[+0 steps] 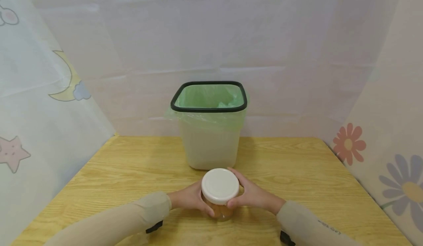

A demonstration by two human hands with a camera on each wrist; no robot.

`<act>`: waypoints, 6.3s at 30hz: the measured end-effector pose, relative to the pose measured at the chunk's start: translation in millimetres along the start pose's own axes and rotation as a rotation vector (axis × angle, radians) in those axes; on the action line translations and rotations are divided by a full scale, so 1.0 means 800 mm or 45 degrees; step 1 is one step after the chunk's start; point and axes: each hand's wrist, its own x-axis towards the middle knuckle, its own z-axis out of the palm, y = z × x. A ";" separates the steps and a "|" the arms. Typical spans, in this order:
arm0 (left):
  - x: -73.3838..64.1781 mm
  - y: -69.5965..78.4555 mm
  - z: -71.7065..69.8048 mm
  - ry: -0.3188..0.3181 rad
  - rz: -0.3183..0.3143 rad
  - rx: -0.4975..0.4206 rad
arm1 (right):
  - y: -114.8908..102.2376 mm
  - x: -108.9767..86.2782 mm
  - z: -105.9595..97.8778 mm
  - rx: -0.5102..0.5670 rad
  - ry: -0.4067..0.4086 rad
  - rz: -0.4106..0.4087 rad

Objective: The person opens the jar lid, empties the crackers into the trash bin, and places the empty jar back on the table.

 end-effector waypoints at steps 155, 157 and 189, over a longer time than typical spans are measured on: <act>0.014 0.007 -0.006 -0.163 0.103 -0.159 | -0.023 -0.010 0.029 -0.054 0.249 0.129; 0.015 0.008 -0.005 -0.162 0.106 -0.155 | -0.023 -0.011 0.027 -0.080 0.248 0.126; 0.007 0.008 0.000 -0.083 0.072 -0.165 | -0.024 -0.024 0.031 -0.087 0.368 0.059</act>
